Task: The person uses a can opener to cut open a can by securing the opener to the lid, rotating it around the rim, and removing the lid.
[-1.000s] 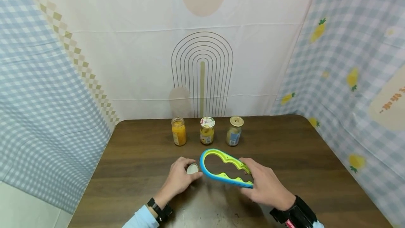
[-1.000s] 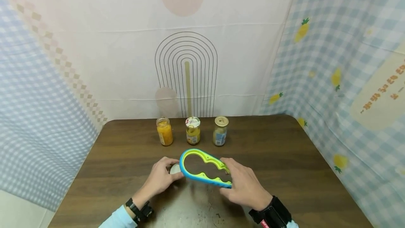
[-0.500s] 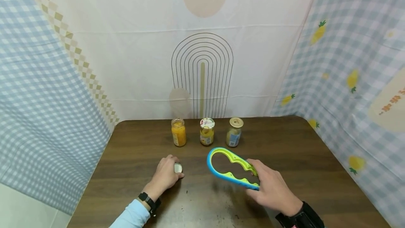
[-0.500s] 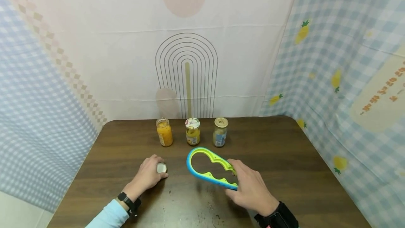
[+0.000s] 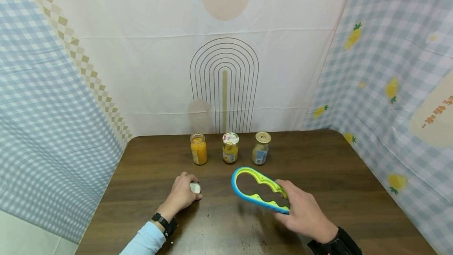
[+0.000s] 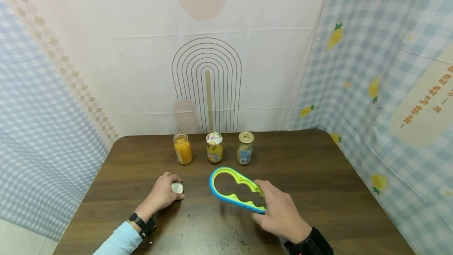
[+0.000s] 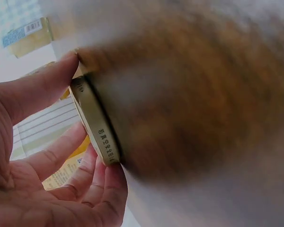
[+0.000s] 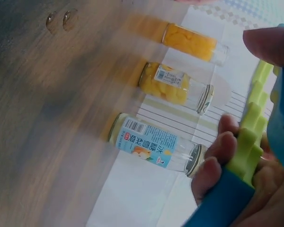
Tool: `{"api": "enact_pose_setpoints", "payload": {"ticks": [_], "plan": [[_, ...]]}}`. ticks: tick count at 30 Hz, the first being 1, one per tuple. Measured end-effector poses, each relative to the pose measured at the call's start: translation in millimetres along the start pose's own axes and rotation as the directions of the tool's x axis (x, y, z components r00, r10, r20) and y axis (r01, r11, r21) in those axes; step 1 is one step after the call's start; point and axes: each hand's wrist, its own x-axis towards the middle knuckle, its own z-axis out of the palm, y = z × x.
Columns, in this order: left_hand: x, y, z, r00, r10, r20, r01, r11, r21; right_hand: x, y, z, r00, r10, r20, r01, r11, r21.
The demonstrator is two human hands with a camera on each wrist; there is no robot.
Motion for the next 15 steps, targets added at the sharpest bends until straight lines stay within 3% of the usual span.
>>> {"api": "enact_pose_setpoints", "payload": {"ticks": [5, 15], "plan": [[-1.7, -0.1, -2.3, 1.0, 0.018, 0.003, -0.018, 1.0, -0.013, 1.2, 0.8, 1.3, 1.0, 0.009, 0.015, -0.009, 1.0, -0.003], [-5.3, -2.0, -1.0, 1.0, -0.005, -0.001, 0.005, 1.0, -0.027, -1.4, 1.5, 1.8, 1.0, 0.017, 0.017, -0.017, 1.0, 0.019]]}}
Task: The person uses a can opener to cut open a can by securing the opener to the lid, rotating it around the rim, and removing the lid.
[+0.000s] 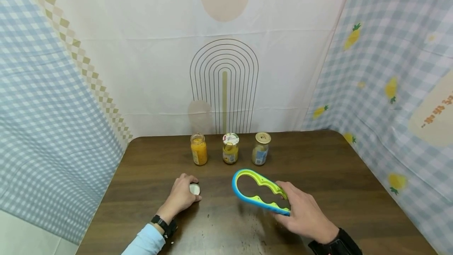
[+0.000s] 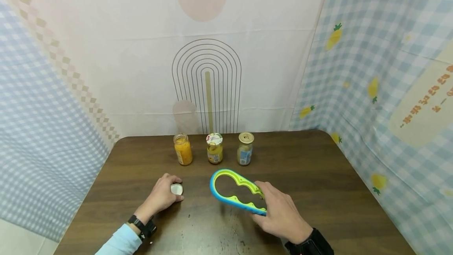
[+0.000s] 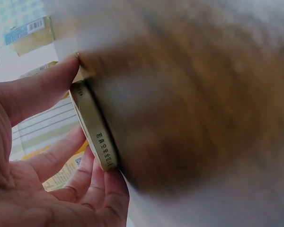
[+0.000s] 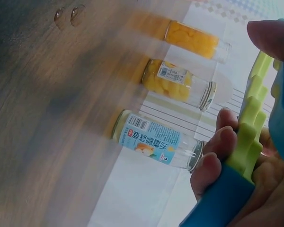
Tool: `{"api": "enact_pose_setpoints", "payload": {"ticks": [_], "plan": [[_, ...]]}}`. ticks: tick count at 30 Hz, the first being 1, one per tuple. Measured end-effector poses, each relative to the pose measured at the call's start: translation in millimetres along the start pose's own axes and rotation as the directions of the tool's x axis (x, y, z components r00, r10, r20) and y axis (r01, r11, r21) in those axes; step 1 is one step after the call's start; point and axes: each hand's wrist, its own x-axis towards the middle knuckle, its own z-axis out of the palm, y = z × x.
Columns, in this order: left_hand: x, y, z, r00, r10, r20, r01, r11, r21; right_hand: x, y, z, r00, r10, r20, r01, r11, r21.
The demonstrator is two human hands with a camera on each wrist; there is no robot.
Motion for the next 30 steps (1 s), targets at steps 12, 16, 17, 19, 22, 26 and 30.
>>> {"api": "enact_pose_setpoints", "payload": {"ticks": [12, 16, 17, 19, 22, 26, 30], "plan": [[-0.5, -1.0, 1.3, 1.0, 0.007, 0.017, -0.007, 1.0, -0.012, 1.1, 2.9, 0.5, 1.0, 0.016, -0.005, -0.016, 1.0, 0.001], [-1.9, -0.3, -2.1, 0.999, 0.019, 0.032, -0.018, 0.999, -0.032, 1.8, 4.4, -0.1, 1.0, 0.005, -0.016, -0.006, 1.0, -0.005], [-2.2, 0.1, -3.2, 0.999, 0.014, 0.035, -0.012, 0.999, -0.041, 2.0, 4.8, -0.5, 1.0, 0.0, -0.02, -0.001, 1.0, -0.012], [-3.5, 1.8, -5.9, 1.0, 0.005, 0.029, -0.003, 0.999, -0.054, 2.3, 5.4, -1.6, 0.999, -0.009, -0.032, 0.008, 1.0, -0.029], [-7.4, 6.4, -8.8, 1.0, -0.024, 0.0, 0.024, 0.997, -0.071, 2.6, 6.2, -3.6, 0.998, -0.024, -0.059, 0.021, 0.999, -0.049], [-18.5, 18.8, -8.3, 0.998, -0.041, -0.04, 0.036, 0.994, -0.107, 3.4, 6.1, -5.4, 0.997, -0.024, -0.08, 0.02, 0.998, -0.058], [-38.0, 38.0, -6.5, 0.998, -0.009, -0.062, -0.001, 0.987, -0.16, 4.1, 4.4, -5.3, 0.997, 0.005, -0.073, -0.008, 0.999, -0.048]]}}
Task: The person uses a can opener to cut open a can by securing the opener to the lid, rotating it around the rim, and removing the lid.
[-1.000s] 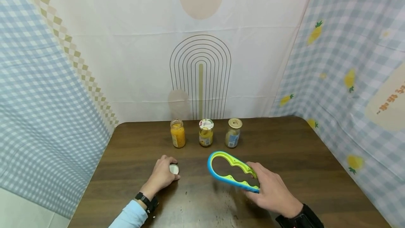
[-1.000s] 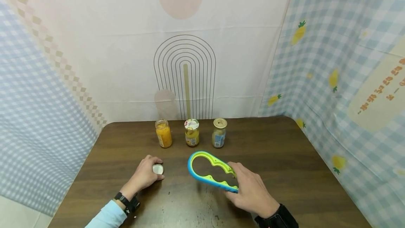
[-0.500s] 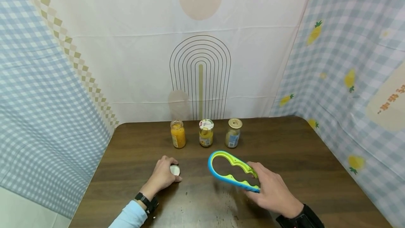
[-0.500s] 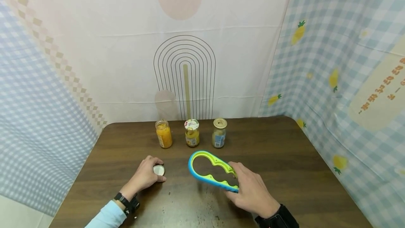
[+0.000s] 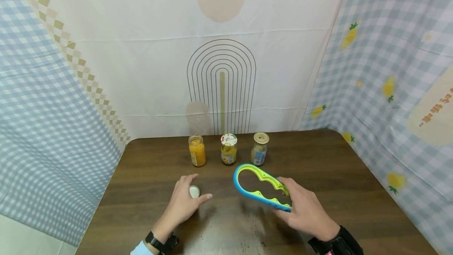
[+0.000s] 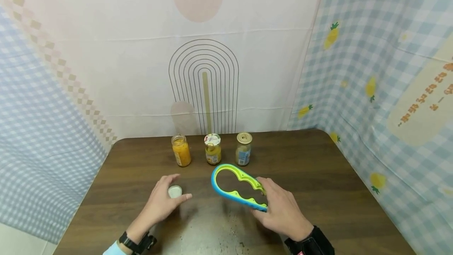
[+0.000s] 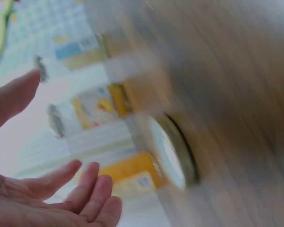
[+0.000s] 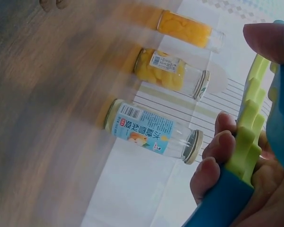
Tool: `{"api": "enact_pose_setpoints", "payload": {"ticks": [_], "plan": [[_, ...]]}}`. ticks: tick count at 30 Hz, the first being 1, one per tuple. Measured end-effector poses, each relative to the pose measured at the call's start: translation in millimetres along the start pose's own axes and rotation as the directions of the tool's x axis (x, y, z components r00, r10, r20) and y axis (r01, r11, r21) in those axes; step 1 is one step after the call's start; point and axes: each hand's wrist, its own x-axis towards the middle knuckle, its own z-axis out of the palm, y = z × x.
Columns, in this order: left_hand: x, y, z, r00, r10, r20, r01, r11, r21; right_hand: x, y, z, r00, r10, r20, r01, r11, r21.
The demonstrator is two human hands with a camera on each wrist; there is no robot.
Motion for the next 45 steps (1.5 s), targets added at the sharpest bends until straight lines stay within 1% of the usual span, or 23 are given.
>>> {"api": "enact_pose_setpoints", "payload": {"ticks": [3, 5, 7, 9, 14, 17, 21, 24, 27, 30, 32, 34, 37, 41, 43, 45], "plan": [[-18.2, 13.6, 1.7, 0.999, 0.046, 0.003, -0.046, 0.998, -0.041, 0.0, -1.8, 0.5, 1.0, 0.019, 0.015, -0.019, 1.0, 0.014], [-28.9, 20.6, 3.1, 0.998, 0.063, 0.014, -0.062, 0.996, -0.067, -0.7, -2.4, 1.3, 0.999, 0.028, 0.021, -0.028, 0.999, 0.022], [-36.6, 25.8, 4.5, 0.997, 0.07, 0.015, -0.068, 0.994, -0.088, -1.6, -2.7, 1.9, 0.999, 0.034, 0.025, -0.035, 0.999, 0.031], [-40.9, 28.9, 6.4, 0.998, 0.066, 0.011, -0.064, 0.992, -0.106, -2.3, -2.5, 2.5, 0.999, 0.039, 0.022, -0.04, 0.999, 0.034], [-41.6, 31.2, 9.8, 0.998, 0.066, -0.005, -0.066, 0.99, -0.124, -2.0, -1.9, 2.8, 0.999, 0.046, 0.019, -0.047, 0.998, 0.034], [-38.9, 30.3, 12.1, 0.998, 0.063, 0.006, -0.061, 0.99, -0.131, -2.1, -2.0, 3.5, 0.999, 0.044, 0.02, -0.045, 0.998, 0.04], [-32.8, 27.8, 17.1, 0.999, 0.036, 0.02, -0.033, 0.989, -0.142, -3.4, -2.3, 5.0, 0.999, 0.04, 0.014, -0.041, 0.998, 0.042], [-25.1, 25.6, 22.0, 1.0, 0.022, 0.013, -0.02, 0.99, -0.141, -4.5, -2.5, 5.5, 0.999, 0.044, 0.008, -0.044, 0.998, 0.038], [-12.3, 25.4, 23.7, 1.0, 0.011, 0.006, -0.01, 0.991, -0.133, -4.8, -2.4, 5.6, 0.999, 0.049, 0.003, -0.049, 0.998, 0.032], [1.1, 29.6, 19.3, 1.0, -0.009, 0.009, 0.01, 0.989, -0.149, -4.1, -3.2, 5.3, 0.998, 0.06, 0.008, -0.06, 0.998, 0.024], [9.7, 33.9, 16.2, 1.0, -0.008, 0.015, 0.011, 0.987, -0.161, -3.0, -3.8, 4.4, 0.998, 0.06, 0.009, -0.06, 0.998, 0.018], [17.3, 38.7, 16.5, 1.0, 0.002, 0.029, 0.003, 0.985, -0.173, -2.9, -4.3, 3.1, 0.998, 0.059, 0.004, -0.059, 0.998, 0.013], [32.4, 46.3, 24.5, 0.998, 0.012, 0.054, -0.003, 0.985, -0.173, -4.3, -3.7, 0.8, 0.998, 0.059, -0.02, -0.059, 0.998, 0.005], [58.3, 53.8, 40.3, 0.998, -0.015, 0.069, 0.028, 0.983, -0.181, -6.1, -3.8, -1.3, 0.997, 0.061, -0.044, -0.06, 0.998, 0.003], [72.1, 55.1, 47.3, 0.997, -0.044, 0.068, 0.058, 0.975, -0.214, -6.3, -4.2, -2.2, 0.997, 0.055, -0.048, -0.054, 0.998, 0.007], [85.7, 55.6, 52.6, 0.996, -0.065, 0.058, 0.078, 0.961, -0.266, -6.2, -4.2, -3.3, 0.997, 0.047, -0.055, -0.047, 0.999, 0.012]]}}
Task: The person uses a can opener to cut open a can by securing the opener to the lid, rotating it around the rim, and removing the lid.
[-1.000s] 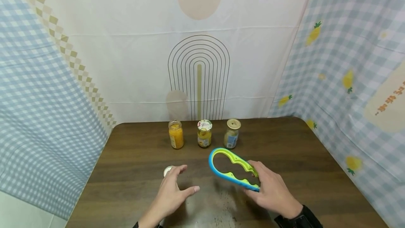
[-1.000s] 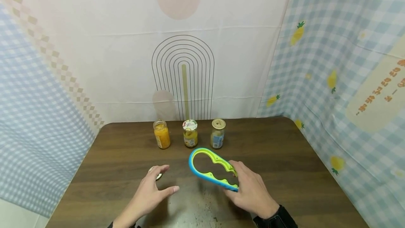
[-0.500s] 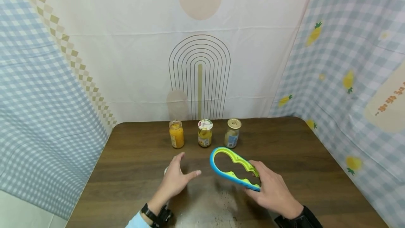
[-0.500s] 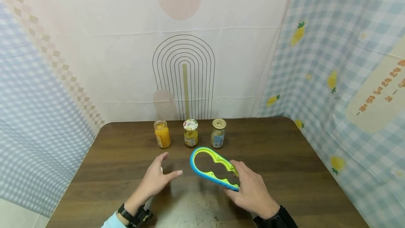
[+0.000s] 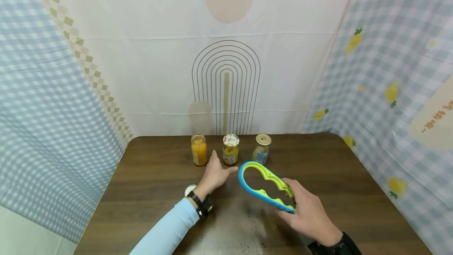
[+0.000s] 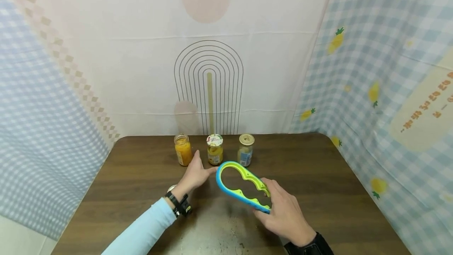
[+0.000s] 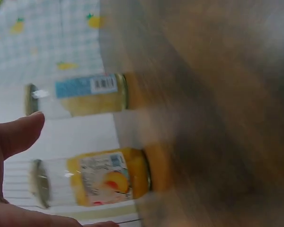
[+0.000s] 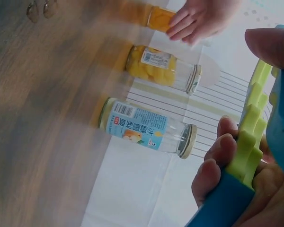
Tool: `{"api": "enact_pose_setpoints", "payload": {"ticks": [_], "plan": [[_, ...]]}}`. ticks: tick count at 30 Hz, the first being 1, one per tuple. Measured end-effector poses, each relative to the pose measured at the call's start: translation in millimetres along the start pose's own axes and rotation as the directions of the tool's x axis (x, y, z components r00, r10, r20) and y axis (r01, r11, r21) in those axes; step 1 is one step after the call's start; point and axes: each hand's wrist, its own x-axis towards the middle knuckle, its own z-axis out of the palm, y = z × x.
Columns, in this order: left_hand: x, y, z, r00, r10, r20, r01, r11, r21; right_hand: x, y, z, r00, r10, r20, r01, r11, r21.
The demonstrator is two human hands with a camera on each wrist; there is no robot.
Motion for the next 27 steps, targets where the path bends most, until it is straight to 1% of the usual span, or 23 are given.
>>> {"api": "enact_pose_setpoints", "payload": {"ticks": [3, 5, 7, 11, 14, 19, 23, 27], "plan": [[19.7, -2.3, 3.6, 0.999, -0.034, -0.028, 0.031, 0.996, -0.088, -0.1, -0.7, 0.2, 1.0, -0.003, -0.008, 0.003, 1.0, 0.013], [31.4, -4.1, 4.7, 0.998, -0.041, -0.048, 0.035, 0.991, -0.133, 0.1, -0.9, 0.9, 1.0, -0.002, -0.009, 0.002, 1.0, 0.023], [40.5, -5.4, 6.6, 0.998, -0.045, -0.054, 0.035, 0.985, -0.169, 0.0, -0.8, 2.0, 1.0, 0.001, -0.007, -0.001, 1.0, 0.029], [56.3, -6.1, 14.0, 0.999, -0.005, -0.036, -0.002, 0.979, -0.203, -0.9, 0.6, 4.1, 1.0, 0.003, -0.018, -0.002, 1.0, 0.03], [65.0, -6.9, 20.8, 0.999, 0.006, -0.048, -0.016, 0.98, -0.199, -0.6, 0.6, 5.0, 0.999, -0.007, -0.031, 0.008, 1.0, 0.03], [71.0, -8.8, 27.2, 0.997, 0.012, -0.07, -0.024, 0.985, -0.17, -0.1, -1.5, 5.9, 1.0, -0.021, -0.022, 0.021, 0.999, 0.037], [71.7, -9.8, 27.7, 0.998, 0.029, -0.057, -0.038, 0.987, -0.156, 0.3, -2.6, 5.5, 1.0, -0.009, 0.001, 0.009, 0.999, 0.036], [71.5, -10.7, 27.4, 0.999, 0.033, -0.042, -0.039, 0.989, -0.146, 0.0, -2.2, 5.3, 1.0, -0.001, 0.017, 0.001, 1.0, 0.02]]}}
